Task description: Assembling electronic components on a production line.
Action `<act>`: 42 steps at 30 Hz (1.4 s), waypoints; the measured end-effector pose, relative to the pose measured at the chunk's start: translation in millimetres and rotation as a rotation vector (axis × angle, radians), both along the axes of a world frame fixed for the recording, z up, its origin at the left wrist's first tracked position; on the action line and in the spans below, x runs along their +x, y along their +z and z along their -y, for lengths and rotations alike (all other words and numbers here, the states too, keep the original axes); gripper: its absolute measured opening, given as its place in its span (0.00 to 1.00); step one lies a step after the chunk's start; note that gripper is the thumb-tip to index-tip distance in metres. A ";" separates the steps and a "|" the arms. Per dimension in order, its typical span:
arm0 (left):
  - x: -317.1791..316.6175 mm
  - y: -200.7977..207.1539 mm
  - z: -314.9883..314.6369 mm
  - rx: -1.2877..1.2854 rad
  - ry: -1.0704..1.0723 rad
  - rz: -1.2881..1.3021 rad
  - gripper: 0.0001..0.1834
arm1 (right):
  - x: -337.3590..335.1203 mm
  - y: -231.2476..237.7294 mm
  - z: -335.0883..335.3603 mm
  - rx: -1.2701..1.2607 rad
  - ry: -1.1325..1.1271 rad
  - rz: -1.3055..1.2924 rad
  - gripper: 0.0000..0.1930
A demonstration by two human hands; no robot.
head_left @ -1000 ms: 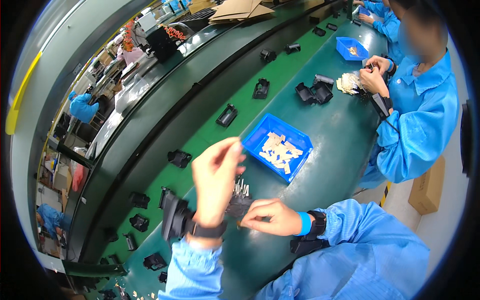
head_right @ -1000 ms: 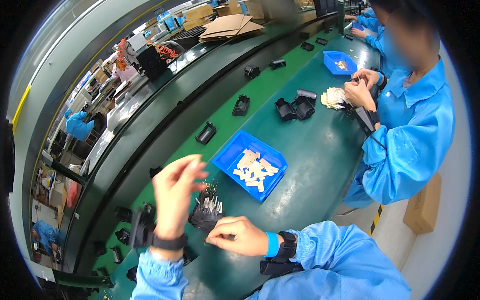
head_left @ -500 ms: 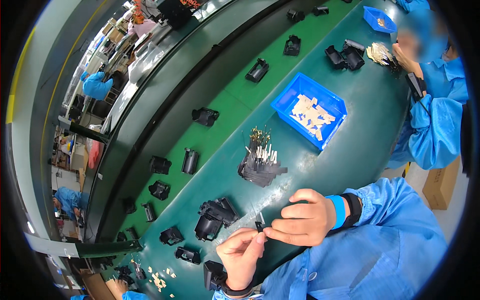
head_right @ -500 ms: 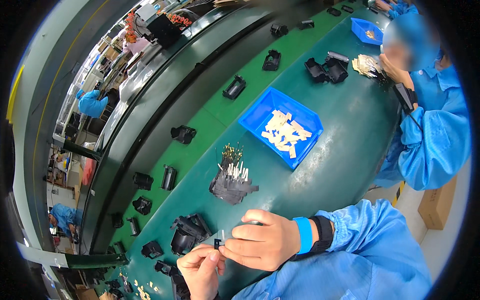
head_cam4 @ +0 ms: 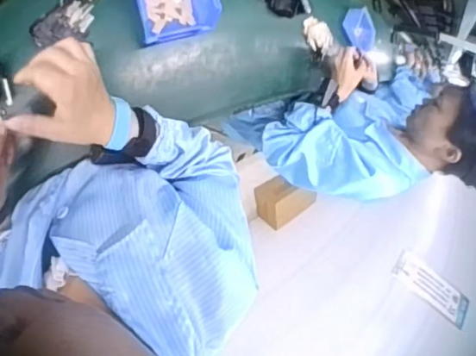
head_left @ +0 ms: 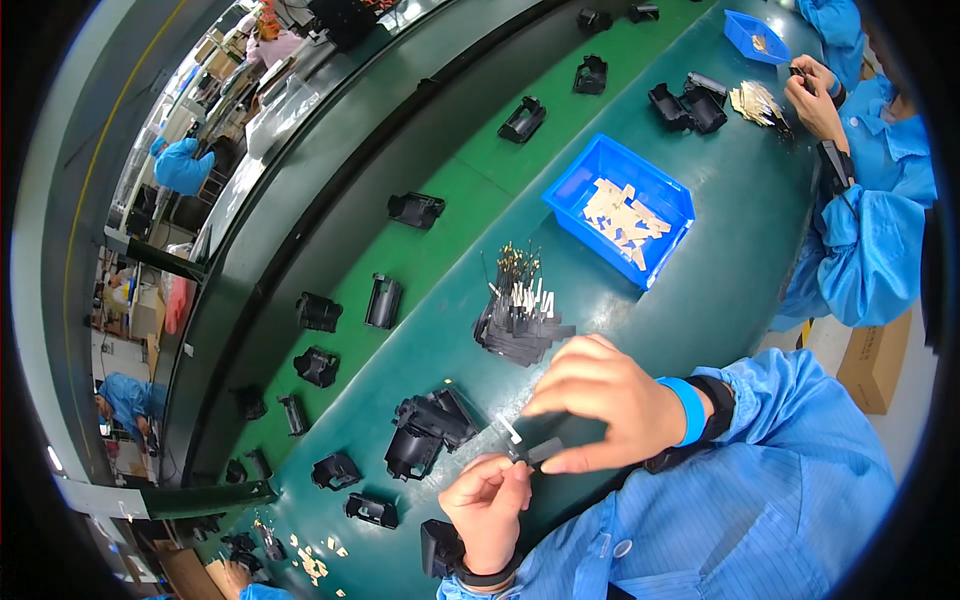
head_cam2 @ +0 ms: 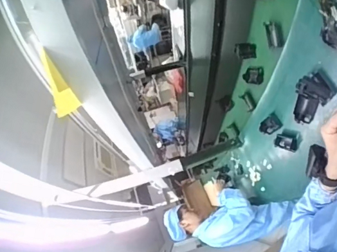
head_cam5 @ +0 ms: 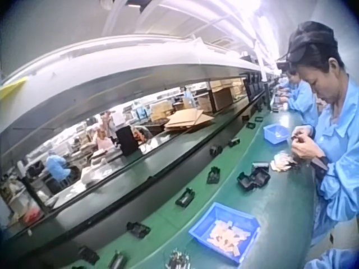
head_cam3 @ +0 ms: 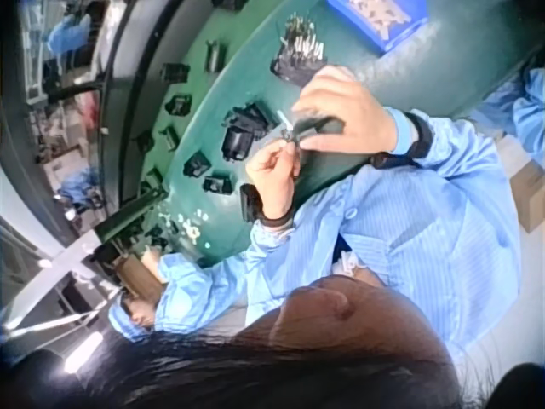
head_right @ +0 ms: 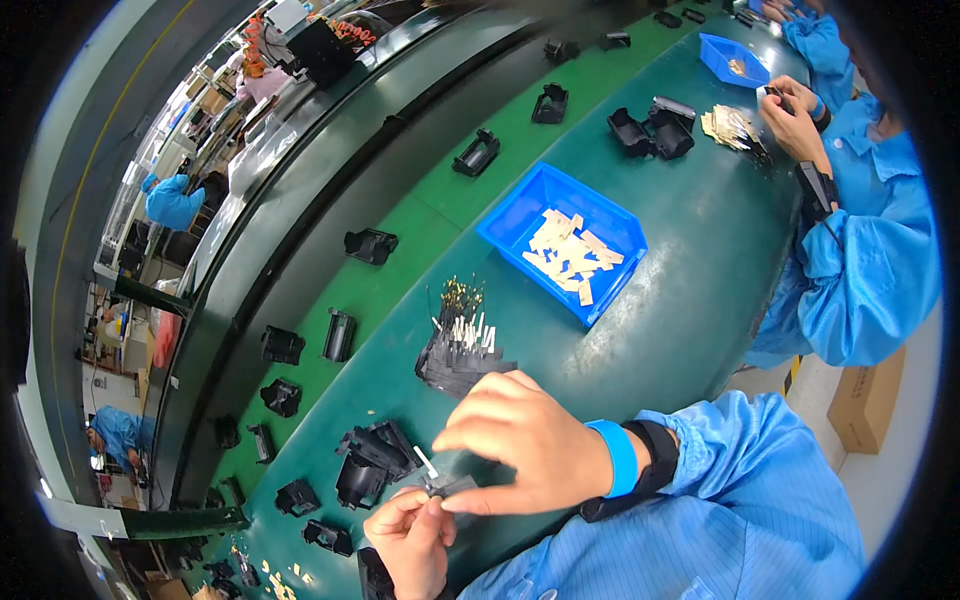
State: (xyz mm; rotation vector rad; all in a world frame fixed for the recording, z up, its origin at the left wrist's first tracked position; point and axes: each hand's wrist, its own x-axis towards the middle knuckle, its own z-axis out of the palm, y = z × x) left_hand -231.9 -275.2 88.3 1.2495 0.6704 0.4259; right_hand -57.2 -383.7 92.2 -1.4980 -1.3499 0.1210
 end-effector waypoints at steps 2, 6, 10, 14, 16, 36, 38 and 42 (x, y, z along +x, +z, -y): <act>-1.3 -4.3 1.2 0.293 0.014 -0.011 0.05 | -1.9 -8.2 -2.5 -0.075 0.103 -0.202 0.18; 2.1 3.4 1.7 0.478 -0.026 -0.014 0.06 | -4.1 -15.9 -7.0 -0.201 0.321 -0.638 0.16; 4.0 4.9 1.6 0.548 -0.049 -0.038 0.06 | -7.5 -14.9 -11.1 -0.203 0.392 -0.776 0.11; 8.3 6.4 1.2 0.494 -0.054 -0.040 0.04 | -9.7 -14.2 -11.6 -0.156 0.360 -0.745 0.09; 4.5 -0.3 -0.5 0.403 -0.068 -0.045 0.05 | -10.6 -13.8 -12.1 -0.073 0.267 -0.542 0.05; 111.4 54.0 -143.8 1.433 -0.171 -0.308 0.16 | 9.1 -33.3 -16.2 0.162 -0.109 -0.253 0.02; 138.0 26.2 -159.0 1.579 -0.282 -0.426 0.18 | 7.8 -33.8 -17.0 0.160 -0.107 -0.235 0.02; 184.2 -12.5 -164.6 1.476 -0.360 -0.750 0.17 | 9.7 -36.9 -18.1 0.147 -0.154 -0.259 0.02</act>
